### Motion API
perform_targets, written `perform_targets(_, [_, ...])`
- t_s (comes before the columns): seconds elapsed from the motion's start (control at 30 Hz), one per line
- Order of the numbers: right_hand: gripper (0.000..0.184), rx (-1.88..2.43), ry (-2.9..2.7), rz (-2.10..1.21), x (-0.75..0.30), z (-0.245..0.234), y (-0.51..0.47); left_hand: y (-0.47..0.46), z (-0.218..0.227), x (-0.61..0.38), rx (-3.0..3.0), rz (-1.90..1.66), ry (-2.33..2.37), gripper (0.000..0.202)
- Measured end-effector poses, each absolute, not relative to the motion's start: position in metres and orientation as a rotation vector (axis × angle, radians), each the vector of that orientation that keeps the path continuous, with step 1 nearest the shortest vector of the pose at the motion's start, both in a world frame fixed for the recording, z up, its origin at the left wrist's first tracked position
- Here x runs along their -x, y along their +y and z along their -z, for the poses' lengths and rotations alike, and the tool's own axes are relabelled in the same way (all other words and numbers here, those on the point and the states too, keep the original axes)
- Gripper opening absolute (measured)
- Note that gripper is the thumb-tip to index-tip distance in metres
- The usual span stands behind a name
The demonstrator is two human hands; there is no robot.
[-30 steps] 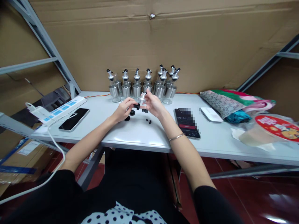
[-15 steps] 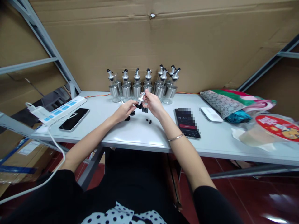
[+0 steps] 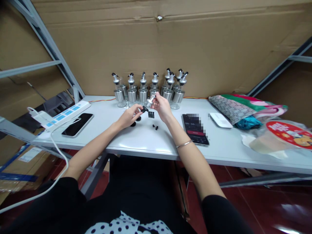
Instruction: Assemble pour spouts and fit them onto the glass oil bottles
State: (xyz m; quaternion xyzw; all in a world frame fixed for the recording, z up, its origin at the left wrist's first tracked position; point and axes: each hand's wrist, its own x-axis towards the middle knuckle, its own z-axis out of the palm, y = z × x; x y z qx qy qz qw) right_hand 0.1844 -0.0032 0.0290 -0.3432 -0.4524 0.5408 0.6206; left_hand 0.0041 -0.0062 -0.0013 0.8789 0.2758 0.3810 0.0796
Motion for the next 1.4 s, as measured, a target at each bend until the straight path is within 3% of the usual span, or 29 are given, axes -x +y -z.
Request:
perform_targets(0.5, [0.031, 0.73, -1.029, -1.497, -0.18, -0.029, -0.01, -0.001, 0.007, -0.004, -2.58, -1.313, 0.816, 0.022])
perform_targets(0.77, [0.029, 0.694, -1.047, -1.556, -0.176, -0.032, -0.015, 0.002, 0.008, -0.005, -2.571, -1.285, 0.673, 0.053])
perform_targets(1.4, [0.026, 0.665, -0.901, -1.68, -0.174, -0.031, -0.016, 0.0, 0.008, -0.005, -2.564, -1.214, 0.662, 0.051])
